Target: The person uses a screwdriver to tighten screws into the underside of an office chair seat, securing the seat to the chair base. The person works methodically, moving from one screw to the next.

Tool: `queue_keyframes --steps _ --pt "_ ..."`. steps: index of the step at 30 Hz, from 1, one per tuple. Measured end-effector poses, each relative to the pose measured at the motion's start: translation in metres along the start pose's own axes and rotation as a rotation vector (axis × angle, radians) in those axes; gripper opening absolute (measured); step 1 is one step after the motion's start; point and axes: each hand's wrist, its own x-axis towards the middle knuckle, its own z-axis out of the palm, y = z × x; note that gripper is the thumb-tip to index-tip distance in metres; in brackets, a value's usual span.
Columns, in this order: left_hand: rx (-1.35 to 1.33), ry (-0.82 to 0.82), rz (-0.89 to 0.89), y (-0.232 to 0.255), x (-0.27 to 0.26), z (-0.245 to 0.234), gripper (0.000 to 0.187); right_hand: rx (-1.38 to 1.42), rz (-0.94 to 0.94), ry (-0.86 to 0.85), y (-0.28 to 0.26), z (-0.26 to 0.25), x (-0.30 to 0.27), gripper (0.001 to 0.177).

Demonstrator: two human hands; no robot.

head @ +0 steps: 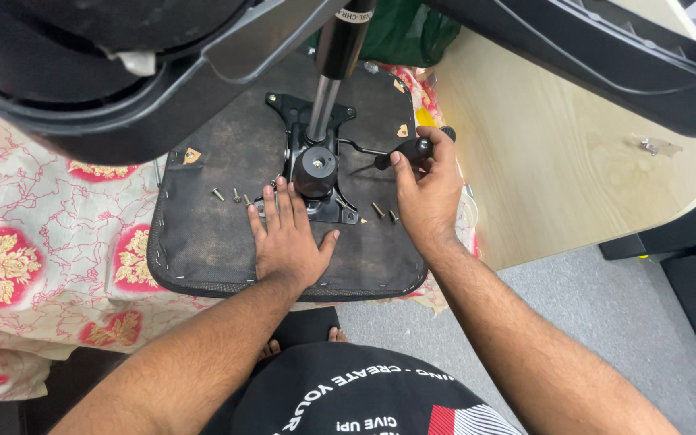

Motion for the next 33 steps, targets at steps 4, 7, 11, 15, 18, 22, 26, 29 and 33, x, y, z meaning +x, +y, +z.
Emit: queue_keyframes --steps 4,7,11,15,18,22,26,29,33 --pt "-0.114 0.027 0.003 -0.003 0.0 0.003 0.101 0.049 0.077 -0.061 -0.009 0.001 0.004 0.044" --pt "-0.163 0.094 0.032 -0.011 0.0 0.01 0.101 0.042 0.041 -0.079 -0.011 0.003 0.005 0.044" --pt "-0.148 0.051 0.063 -0.016 0.001 0.017 0.097 0.022 0.023 -0.082 -0.013 0.004 0.005 0.045" --pt "-0.021 -0.018 0.076 -0.015 0.002 0.015 0.092 -0.129 -0.154 -0.086 -0.02 0.004 0.008 0.046" --pt "0.023 -0.025 0.065 -0.012 -0.001 0.011 0.092 -0.152 -0.069 -0.174 -0.026 0.005 0.011 0.048" --pt "0.001 -0.061 0.068 -0.012 -0.003 0.005 0.093 -0.144 -0.055 -0.236 -0.03 0.007 0.02 0.05" --pt "-0.011 -0.102 0.079 -0.019 -0.005 -0.004 0.095 -0.121 -0.064 -0.236 -0.03 0.011 0.028 0.049" --pt "0.001 -0.075 0.087 -0.018 -0.007 0.001 0.093 -0.099 -0.04 -0.24 -0.022 0.01 0.024 0.048" --pt "0.008 -0.038 0.041 -0.014 -0.011 0.009 0.089 -0.103 -0.097 -0.243 -0.02 0.005 0.023 0.046"
